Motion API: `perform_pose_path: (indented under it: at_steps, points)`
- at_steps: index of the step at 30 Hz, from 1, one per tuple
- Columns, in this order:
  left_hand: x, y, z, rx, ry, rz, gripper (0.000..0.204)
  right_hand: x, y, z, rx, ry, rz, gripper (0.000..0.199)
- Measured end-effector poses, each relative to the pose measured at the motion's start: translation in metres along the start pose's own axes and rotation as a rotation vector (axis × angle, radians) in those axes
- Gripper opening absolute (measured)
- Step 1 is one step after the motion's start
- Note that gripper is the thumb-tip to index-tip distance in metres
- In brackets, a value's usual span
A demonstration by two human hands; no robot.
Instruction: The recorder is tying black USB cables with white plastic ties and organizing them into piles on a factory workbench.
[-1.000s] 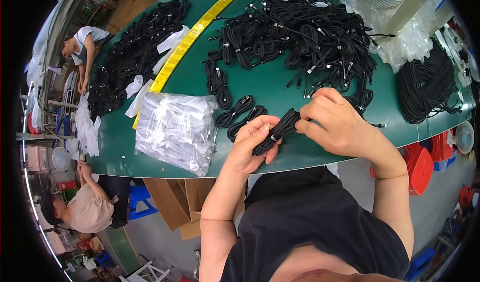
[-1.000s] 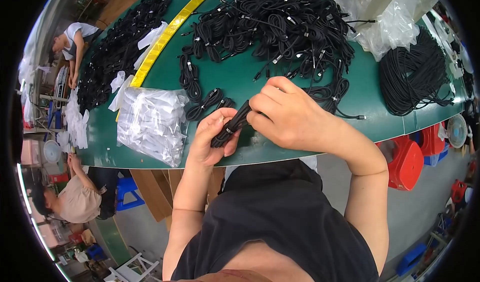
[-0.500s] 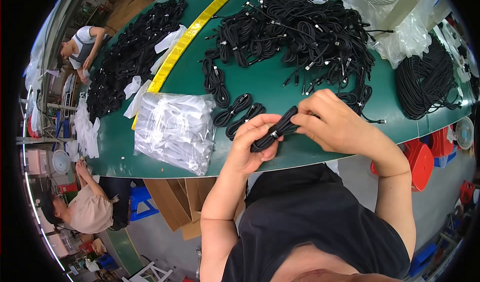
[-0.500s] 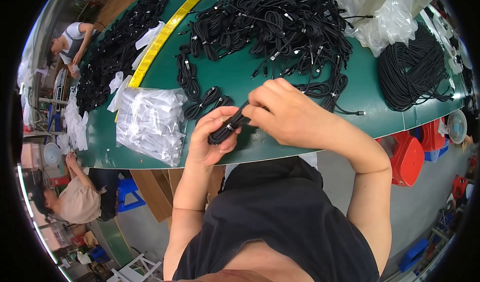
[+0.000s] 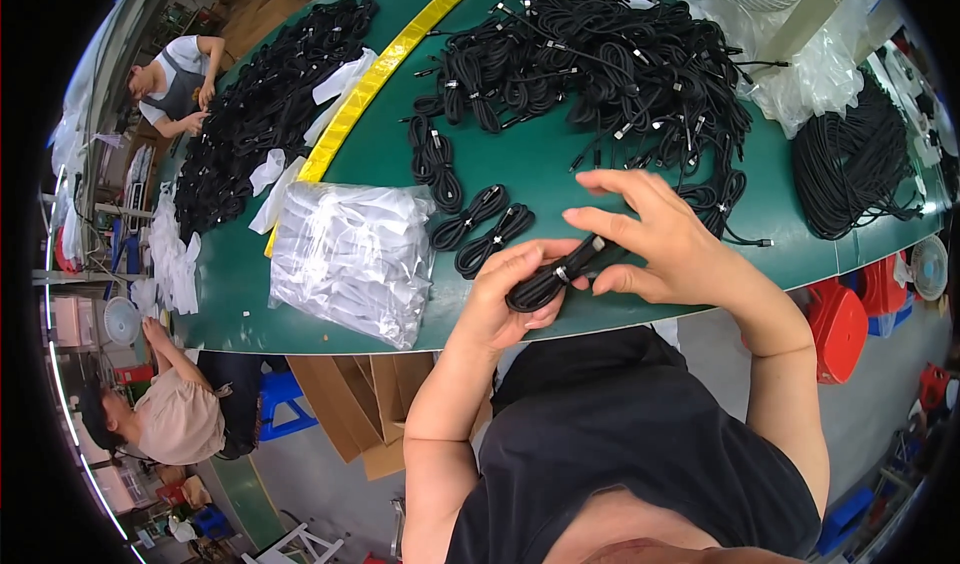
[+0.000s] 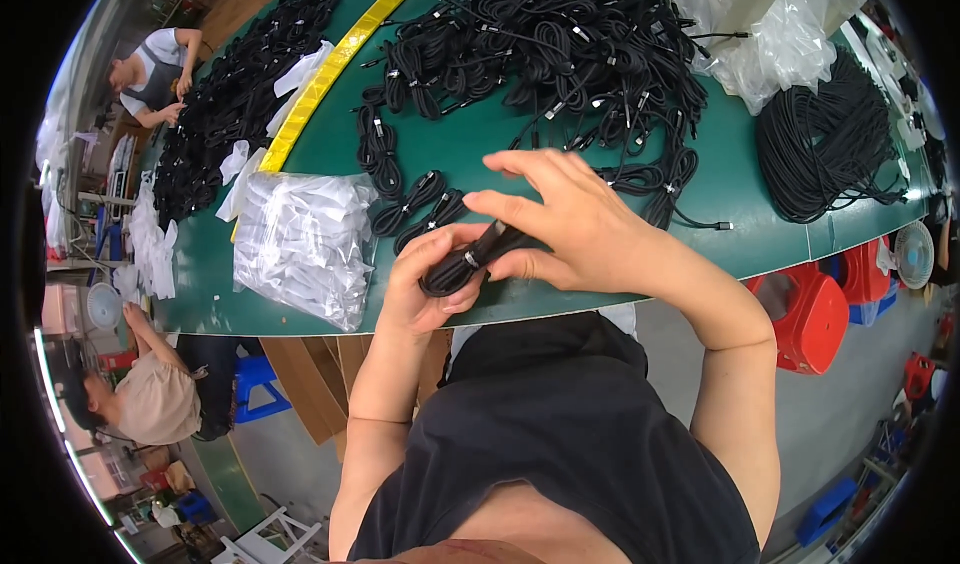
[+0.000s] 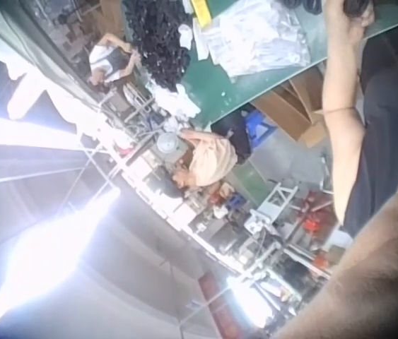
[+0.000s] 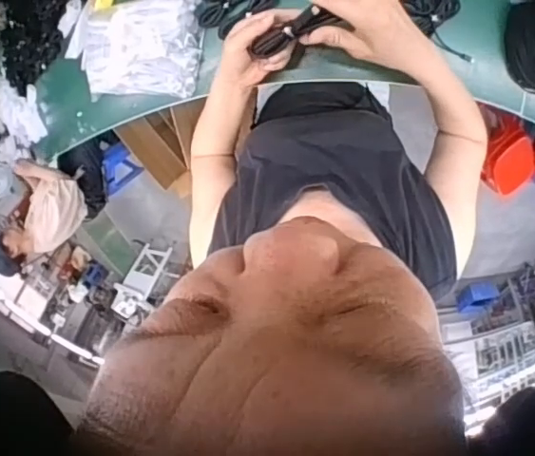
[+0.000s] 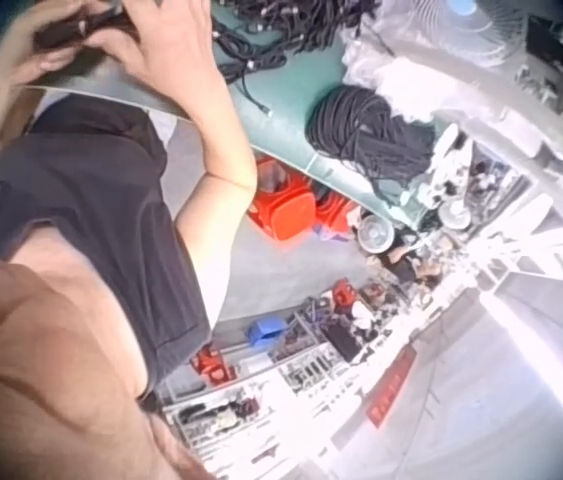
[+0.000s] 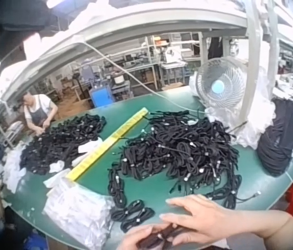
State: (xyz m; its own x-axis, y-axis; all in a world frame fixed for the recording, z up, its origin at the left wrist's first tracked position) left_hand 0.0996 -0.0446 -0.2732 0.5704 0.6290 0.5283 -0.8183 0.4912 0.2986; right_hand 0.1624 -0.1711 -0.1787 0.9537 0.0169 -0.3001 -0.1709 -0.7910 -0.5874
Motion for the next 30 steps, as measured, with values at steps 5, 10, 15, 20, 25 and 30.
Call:
perform_pose_path:
  at_steps: [5,10,15,20,25,30]
  points:
    - [0.006,0.001,-0.007,0.231,-0.079,0.107,0.049,0.022,0.017,0.02,0.05,-0.518,0.353,0.018]
    - [0.003,0.005,-0.023,0.316,-0.184,0.214,0.041,0.035,0.031,0.032,0.147,-0.652,0.553,0.017]
    - [0.009,0.004,-0.031,0.216,-0.022,0.434,0.044,0.047,0.054,0.066,0.604,-1.285,0.716,0.021]
    - [0.01,0.009,-0.035,0.343,-0.283,0.478,0.042,0.047,0.06,0.064,0.531,-1.126,0.689,0.025]
    - [0.007,0.006,-0.045,0.177,-0.25,0.518,0.035,0.044,0.068,0.082,0.547,-1.525,0.856,0.029]
    - [0.001,0.004,-0.046,0.335,-0.203,0.363,0.031,0.046,0.073,0.081,0.443,-1.178,0.689,0.032]
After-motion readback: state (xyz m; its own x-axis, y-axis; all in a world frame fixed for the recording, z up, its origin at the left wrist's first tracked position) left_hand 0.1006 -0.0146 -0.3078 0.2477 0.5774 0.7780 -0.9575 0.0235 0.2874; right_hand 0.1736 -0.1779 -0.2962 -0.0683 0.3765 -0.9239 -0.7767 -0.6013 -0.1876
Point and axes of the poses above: each hand's wrist, its own y-axis away from the middle knuckle, its own z-axis out of the palm, x = y × z, the point moved 6 cm from there along -y, towards the middle knuckle, and after that the axes turned 13 degrees about -z, right-handed, at the moved point
